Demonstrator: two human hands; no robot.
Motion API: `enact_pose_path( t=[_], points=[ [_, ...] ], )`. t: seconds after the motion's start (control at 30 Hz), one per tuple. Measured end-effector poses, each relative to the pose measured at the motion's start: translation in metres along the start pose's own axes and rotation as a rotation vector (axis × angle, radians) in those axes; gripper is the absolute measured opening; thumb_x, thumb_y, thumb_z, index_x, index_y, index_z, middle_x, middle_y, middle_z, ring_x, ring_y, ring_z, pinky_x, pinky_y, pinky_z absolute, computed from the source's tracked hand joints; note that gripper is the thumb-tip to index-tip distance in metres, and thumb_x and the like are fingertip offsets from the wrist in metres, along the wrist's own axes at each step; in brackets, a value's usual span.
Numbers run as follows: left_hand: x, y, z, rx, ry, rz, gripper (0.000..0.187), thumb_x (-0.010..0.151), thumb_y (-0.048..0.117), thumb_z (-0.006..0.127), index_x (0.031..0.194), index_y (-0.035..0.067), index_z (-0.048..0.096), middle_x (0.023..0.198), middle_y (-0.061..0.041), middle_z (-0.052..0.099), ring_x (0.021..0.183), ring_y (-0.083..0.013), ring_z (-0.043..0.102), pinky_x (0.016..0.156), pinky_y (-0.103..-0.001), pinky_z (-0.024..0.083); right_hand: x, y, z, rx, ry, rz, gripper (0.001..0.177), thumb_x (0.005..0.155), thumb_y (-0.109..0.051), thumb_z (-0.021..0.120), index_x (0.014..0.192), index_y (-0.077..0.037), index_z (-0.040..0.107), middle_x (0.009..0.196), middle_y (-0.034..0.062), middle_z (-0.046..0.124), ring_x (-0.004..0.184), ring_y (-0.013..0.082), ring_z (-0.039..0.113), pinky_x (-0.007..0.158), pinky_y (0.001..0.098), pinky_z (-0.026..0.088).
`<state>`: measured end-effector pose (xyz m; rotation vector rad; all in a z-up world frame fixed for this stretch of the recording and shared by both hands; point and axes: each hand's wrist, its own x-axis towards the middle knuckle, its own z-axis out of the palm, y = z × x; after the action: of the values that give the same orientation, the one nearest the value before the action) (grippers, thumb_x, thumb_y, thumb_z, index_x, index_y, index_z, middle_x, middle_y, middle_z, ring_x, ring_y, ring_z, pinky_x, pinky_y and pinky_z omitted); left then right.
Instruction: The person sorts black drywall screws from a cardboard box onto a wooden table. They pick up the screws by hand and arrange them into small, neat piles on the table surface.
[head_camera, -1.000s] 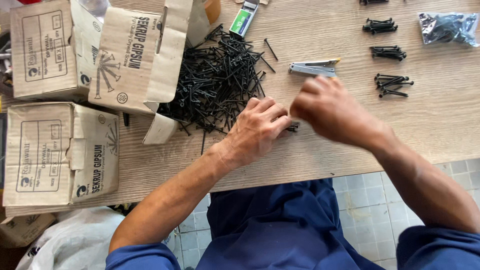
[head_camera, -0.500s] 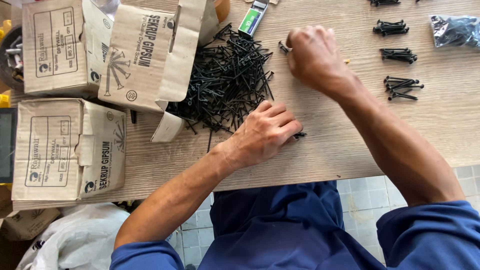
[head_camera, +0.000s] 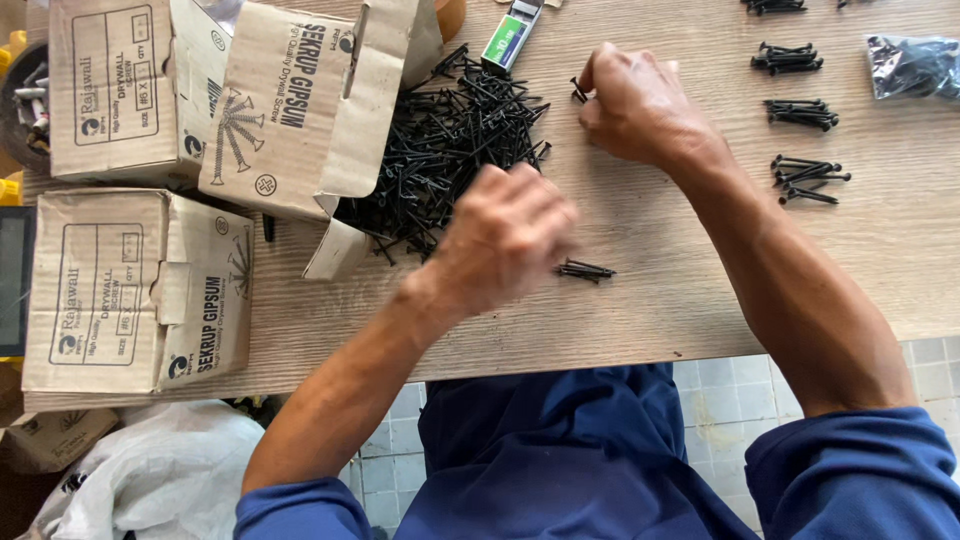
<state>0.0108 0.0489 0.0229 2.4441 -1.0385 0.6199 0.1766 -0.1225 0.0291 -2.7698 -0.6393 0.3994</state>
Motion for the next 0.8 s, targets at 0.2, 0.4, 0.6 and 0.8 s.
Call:
enact_pose_path(
  t=[0.2,0.4,0.6,0.8],
  points=[
    [-0.012,-0.023,-0.021,0.248,-0.002,-0.354,0.027,0.098,0.030,0.087,0.112,0.009,0.079,0.096,-0.008,0.076,0.089,-0.0245,0.066,0.073,-0.041,0.057,-0.007,-0.005,0.010,-0.190,0.068,-0.095,0.032,0.098,0.012,0.038,0.118,0.007,0.062,0.115,0.0280,0.062,0.111,0.0409,0.055,0.106,0.0629,0.041],
    [-0.015,-0.015,-0.015,0.275,-0.476,-0.387,0.039,0.096,0.049,0.081,0.111,0.012,0.075,0.104,-0.008,0.067,0.098,-0.0259,0.060,0.080,-0.042,0.054,-0.003,-0.002,0.003,-0.153,-0.077,0.043,0.024,0.106,-0.001,0.039,0.120,0.006,0.057,0.119,0.0293,0.060,0.115,0.0439,0.055,0.110,0.0625,0.041],
    [-0.016,-0.005,0.004,0.440,-0.187,-0.426,0.057,0.067,0.062,0.100,0.084,0.017,0.068,0.088,-0.003,0.063,0.086,-0.0255,0.061,0.070,-0.040,0.050,-0.004,0.005,0.012,-0.214,-0.038,-0.089,0.025,0.093,0.003,0.039,0.115,0.006,0.051,0.115,0.0288,0.052,0.110,0.0445,0.047,0.102,0.0613,0.039],
    [-0.024,-0.007,0.013,0.433,-0.230,-0.531,0.050,0.071,0.057,0.096,0.083,0.016,0.071,0.089,-0.003,0.065,0.088,-0.0268,0.064,0.073,-0.042,0.053,0.001,0.019,0.035,-0.363,0.231,-0.229,0.048,0.063,0.004,0.070,0.109,-0.003,0.055,0.103,0.0217,0.065,0.097,0.0422,0.060,0.083,0.0543,0.038]
  ],
)
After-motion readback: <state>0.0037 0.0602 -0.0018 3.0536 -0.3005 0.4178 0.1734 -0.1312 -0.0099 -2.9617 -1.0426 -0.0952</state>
